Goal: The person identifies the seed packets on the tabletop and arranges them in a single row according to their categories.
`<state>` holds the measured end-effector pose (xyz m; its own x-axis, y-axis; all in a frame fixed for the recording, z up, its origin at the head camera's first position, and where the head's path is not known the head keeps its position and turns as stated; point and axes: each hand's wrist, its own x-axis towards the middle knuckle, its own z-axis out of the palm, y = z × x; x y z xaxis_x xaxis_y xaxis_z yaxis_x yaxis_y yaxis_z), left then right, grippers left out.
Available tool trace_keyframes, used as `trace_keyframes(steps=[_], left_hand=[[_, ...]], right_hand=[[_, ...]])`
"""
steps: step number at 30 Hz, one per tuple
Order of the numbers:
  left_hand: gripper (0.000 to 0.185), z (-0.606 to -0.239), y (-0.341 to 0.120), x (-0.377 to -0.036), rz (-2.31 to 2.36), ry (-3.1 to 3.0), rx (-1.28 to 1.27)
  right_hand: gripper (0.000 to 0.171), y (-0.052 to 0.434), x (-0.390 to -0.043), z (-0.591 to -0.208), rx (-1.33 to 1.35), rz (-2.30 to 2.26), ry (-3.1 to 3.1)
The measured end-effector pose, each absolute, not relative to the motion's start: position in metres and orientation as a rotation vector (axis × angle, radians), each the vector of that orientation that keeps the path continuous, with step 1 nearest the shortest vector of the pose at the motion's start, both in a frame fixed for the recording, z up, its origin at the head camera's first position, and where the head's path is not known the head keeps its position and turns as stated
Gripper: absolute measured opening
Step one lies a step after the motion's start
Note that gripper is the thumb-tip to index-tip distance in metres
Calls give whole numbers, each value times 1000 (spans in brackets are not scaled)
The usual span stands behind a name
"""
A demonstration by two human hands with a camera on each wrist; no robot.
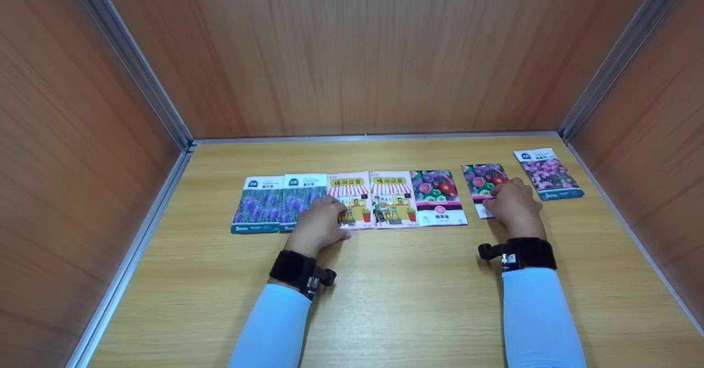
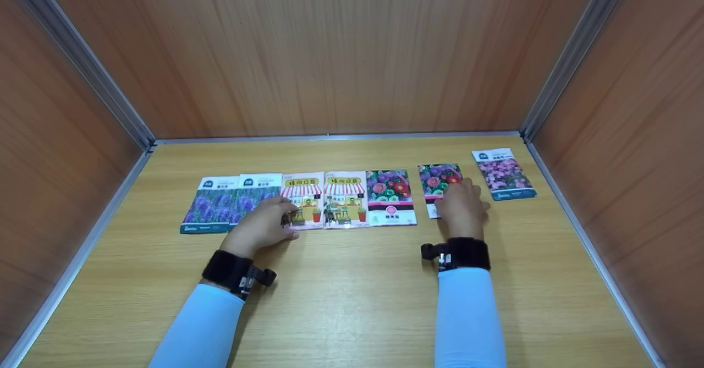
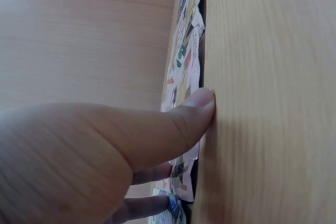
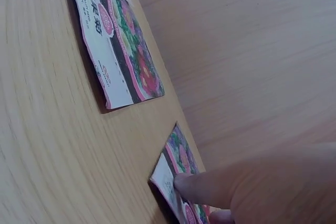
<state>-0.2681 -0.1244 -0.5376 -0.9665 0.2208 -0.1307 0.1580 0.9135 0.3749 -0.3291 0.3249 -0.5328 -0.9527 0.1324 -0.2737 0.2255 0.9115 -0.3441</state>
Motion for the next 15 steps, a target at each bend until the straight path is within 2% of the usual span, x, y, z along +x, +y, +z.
trace_keyframes(steps=[7,15], left_hand=[[68,-538,-124,-269,530,2899,258],[69,-540,-123,-270,532,2889,242]], right_hand=[[58,325,-328,-528,236,-606,2716],[57,321,-327,-529,180,-632,2718]])
